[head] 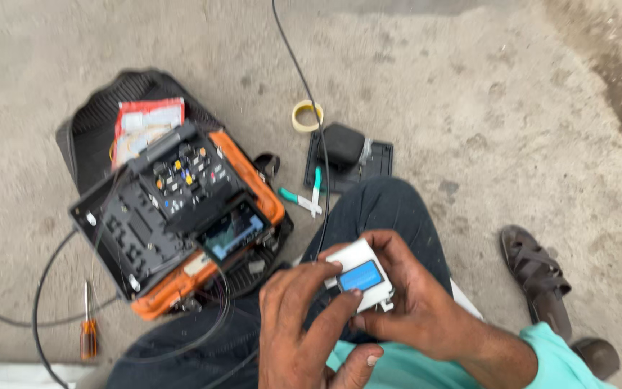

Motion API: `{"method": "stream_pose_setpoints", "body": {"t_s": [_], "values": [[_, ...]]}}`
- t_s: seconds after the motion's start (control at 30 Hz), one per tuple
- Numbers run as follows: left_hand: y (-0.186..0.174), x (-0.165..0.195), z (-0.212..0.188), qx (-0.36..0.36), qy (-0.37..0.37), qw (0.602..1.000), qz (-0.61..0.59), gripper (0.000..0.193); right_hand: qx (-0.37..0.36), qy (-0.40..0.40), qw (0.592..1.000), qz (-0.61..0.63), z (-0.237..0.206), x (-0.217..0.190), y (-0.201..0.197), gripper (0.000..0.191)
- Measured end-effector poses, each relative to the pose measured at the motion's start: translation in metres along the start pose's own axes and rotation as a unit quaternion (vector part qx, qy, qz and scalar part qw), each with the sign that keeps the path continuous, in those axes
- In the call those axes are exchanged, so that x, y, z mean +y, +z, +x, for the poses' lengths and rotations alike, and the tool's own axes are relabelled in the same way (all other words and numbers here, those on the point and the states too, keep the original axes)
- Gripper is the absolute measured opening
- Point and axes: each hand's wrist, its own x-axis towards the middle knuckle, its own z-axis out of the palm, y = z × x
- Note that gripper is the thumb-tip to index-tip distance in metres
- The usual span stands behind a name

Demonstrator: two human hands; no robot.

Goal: The person sits on the ground and splices a fiber optic cable. They strip the cable jacket, place the fiber into a fusion splicer, operate the splicer, handle a fiber cleaver, and arrange the stripped fiber strands and protective sleeves in the splice tray.

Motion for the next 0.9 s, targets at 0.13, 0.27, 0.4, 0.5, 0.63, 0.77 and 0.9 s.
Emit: {"method": "stream_pose_setpoints", "body": {"t_s": [0.13,0.27,0.4,0.5,0.63,0.77,0.9], "values": [[0.007,-0.002,0.006,0.004,0.001,1.000,-0.006,0.048,-0.030,-0.002,0.999,0.018,-0.005,-0.007,-0.001,0.095],[0.017,-0.003,0.008,0.013,-0.007,0.999,-0.035,0.050,-0.058,0.033,0.997,0.029,-0.013,-0.015,-0.001,0.104],[0.025,-0.002,0.008,0.045,-0.027,0.998,-0.020,0.046,-0.039,0.090,0.994,0.053,-0.016,-0.017,0.001,0.105],[0.023,-0.007,0.007,-0.034,-0.022,0.999,-0.017,0.054,0.010,0.088,0.995,-0.040,-0.011,-0.012,0.001,0.105],[0.024,-0.016,0.011,-0.056,0.082,0.993,0.058,0.066,0.030,0.047,0.995,-0.080,-0.007,-0.004,-0.004,0.102],[0.024,-0.018,0.016,-0.039,0.067,0.996,0.052,0.064,0.045,0.062,0.993,-0.095,-0.009,0.003,-0.009,0.102],[0.016,-0.022,0.022,-0.036,-0.100,0.992,-0.069,0.047,0.035,0.019,0.998,-0.052,-0.010,0.008,-0.009,0.102]]}}
